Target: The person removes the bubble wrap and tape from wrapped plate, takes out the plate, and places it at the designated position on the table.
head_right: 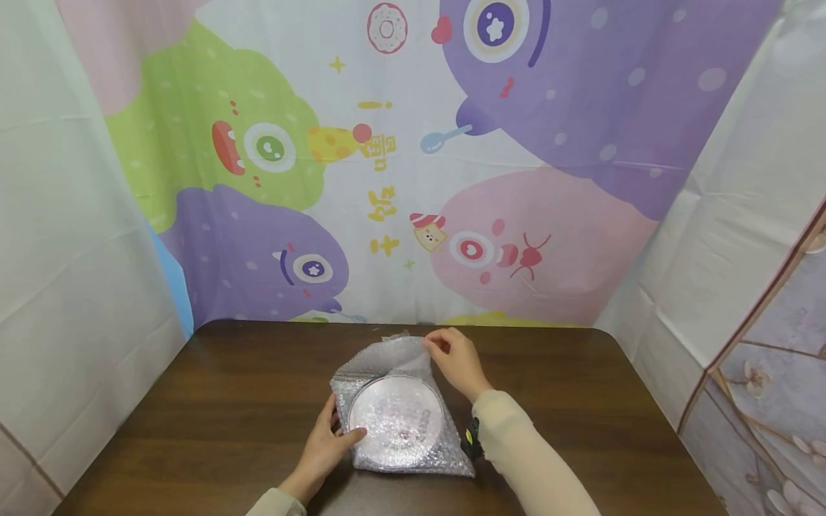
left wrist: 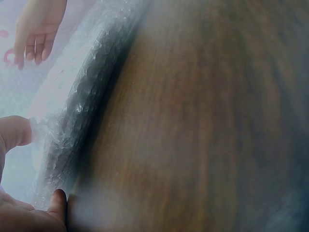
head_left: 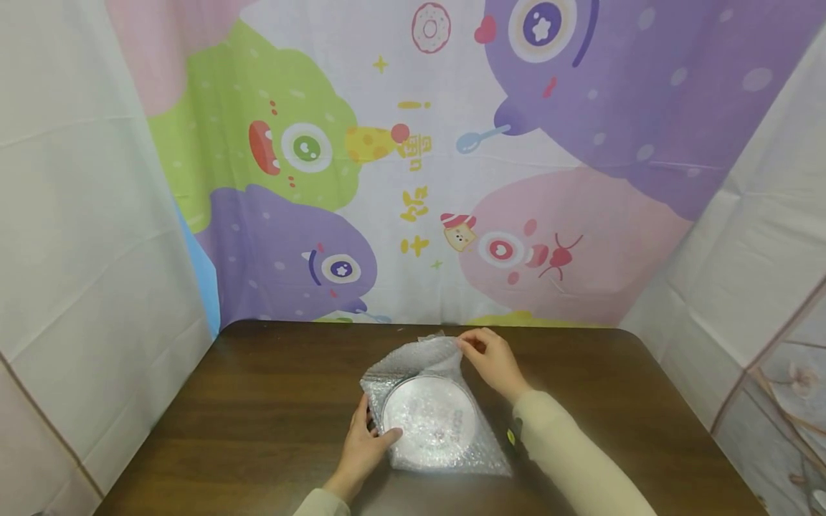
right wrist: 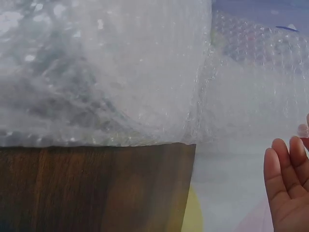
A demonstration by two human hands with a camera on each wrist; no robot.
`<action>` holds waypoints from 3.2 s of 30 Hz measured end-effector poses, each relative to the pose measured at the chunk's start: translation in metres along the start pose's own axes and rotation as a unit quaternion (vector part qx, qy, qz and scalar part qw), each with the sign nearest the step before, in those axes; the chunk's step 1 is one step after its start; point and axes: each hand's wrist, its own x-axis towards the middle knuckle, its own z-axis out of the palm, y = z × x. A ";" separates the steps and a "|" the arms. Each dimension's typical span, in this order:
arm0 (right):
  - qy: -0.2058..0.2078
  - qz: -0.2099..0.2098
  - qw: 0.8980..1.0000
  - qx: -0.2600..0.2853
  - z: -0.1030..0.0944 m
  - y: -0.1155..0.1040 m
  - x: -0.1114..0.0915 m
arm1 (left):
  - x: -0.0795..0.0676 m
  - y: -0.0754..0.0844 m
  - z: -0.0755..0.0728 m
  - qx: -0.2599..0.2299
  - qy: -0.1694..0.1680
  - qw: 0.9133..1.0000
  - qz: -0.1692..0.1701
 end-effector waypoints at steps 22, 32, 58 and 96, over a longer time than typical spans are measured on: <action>-0.085 0.027 0.996 0.000 0.017 0.011 0.001 | -0.001 0.004 -0.001 0.005 -0.004 1.000 -0.009; -0.229 0.025 0.969 -0.089 0.025 0.009 -0.010 | -0.001 0.002 0.000 -0.009 -0.008 1.000 -0.009; -0.315 0.014 0.936 -0.159 0.034 0.017 -0.015 | -0.001 0.003 0.000 -0.016 -0.011 1.000 0.005; -0.186 -0.158 0.914 -0.323 0.003 -0.025 -0.099 | -0.002 0.003 0.001 0.001 0.003 1.000 0.003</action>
